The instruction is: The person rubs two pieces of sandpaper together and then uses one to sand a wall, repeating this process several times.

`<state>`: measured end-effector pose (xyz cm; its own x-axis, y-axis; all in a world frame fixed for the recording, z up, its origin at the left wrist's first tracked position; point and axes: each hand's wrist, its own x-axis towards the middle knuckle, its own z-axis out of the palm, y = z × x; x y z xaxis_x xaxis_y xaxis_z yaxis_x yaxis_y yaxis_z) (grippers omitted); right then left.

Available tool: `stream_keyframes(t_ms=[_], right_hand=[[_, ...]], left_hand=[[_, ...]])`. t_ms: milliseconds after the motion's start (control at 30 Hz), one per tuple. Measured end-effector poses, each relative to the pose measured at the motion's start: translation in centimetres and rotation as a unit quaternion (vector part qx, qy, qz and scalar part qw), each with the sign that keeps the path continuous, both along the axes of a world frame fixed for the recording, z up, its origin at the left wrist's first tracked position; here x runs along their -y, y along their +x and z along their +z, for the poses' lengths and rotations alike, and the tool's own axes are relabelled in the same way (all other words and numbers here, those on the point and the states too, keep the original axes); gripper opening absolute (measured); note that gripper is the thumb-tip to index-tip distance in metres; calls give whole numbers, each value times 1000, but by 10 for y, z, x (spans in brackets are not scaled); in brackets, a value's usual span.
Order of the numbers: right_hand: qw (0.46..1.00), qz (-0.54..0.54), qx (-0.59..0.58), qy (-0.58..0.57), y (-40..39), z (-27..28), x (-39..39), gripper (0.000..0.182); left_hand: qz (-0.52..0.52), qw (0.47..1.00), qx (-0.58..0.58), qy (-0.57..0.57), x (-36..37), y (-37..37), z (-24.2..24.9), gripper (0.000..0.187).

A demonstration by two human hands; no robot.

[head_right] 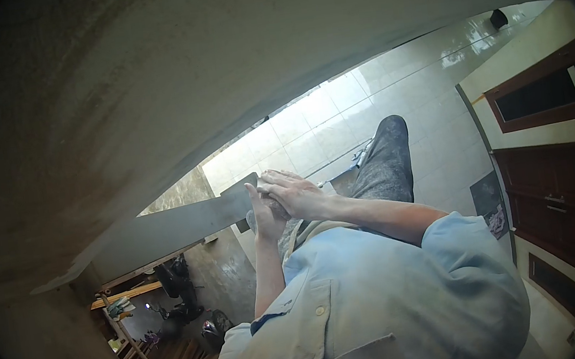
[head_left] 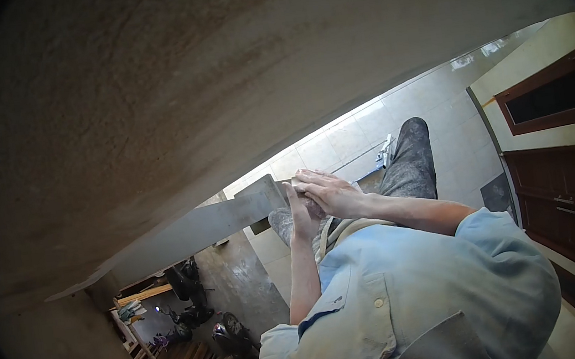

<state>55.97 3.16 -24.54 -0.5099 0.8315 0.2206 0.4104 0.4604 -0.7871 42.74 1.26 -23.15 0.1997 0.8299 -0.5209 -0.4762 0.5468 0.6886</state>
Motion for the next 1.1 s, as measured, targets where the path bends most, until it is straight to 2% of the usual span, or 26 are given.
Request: stream_keyframes(t_ms=[33, 133, 167, 267, 300, 400, 433, 533, 567, 667, 700, 800, 833, 933, 967, 1100], right_hand=[[1000, 20, -15, -2, -1, 4, 6, 38], [998, 51, -10, -37, 4, -1, -3, 40], [997, 16, -9, -71, 1, -8, -9, 43], [997, 38, 12, -72, -3, -11, -5, 46], [995, 66, 1, -77, -3, 0, 0, 52], [996, 83, 23, -23, -8, 6, 7, 58], [995, 91, 18, -49, -7, 4, 2, 64], [987, 38, 50, -149, -14, 1, -2, 60], [987, 53, 116, -97, -15, -2, 5, 67], [992, 94, 52, -64, -14, -5, 18, 59], [988, 110, 8, -104, -10, -3, 12, 61], [977, 70, 63, -192, -5, 9, -4, 64], [977, 61, 85, -183, -6, 10, 1, 66], [984, 103, 74, -126, -10, 5, 18, 65], [984, 107, 82, -120, -10, 6, 14, 67], [973, 35, 107, -203, -5, 10, -3, 69]], left_hand=[[-17, 997, 69, 34, -2, -3, -2, 86], [94, 983, 159, -11, 0, 2, 3, 79], [67, 982, 177, 7, -2, 9, 21, 80], [118, 972, 201, 8, -1, 5, 9, 82], [150, 970, 189, 2, 0, 5, 8, 81], [163, 966, 202, 22, 1, 3, 12, 81], [194, 959, 204, 26, 2, 4, 11, 84], [230, 952, 203, 9, -1, 13, 20, 88], [237, 954, 186, -1, -1, 9, 11, 90], [233, 952, 197, -30, 2, 3, 4, 89], [231, 951, 202, -36, 1, 5, 10, 88], [255, 944, 209, -27, -2, 11, 12, 88], [243, 947, 209, -17, -2, 6, -1, 88], [199, 964, 175, -15, -3, 5, 10, 87], [200, 960, 196, -20, -5, 4, 10, 88], [221, 956, 192, -2, -7, 13, 16, 89]])
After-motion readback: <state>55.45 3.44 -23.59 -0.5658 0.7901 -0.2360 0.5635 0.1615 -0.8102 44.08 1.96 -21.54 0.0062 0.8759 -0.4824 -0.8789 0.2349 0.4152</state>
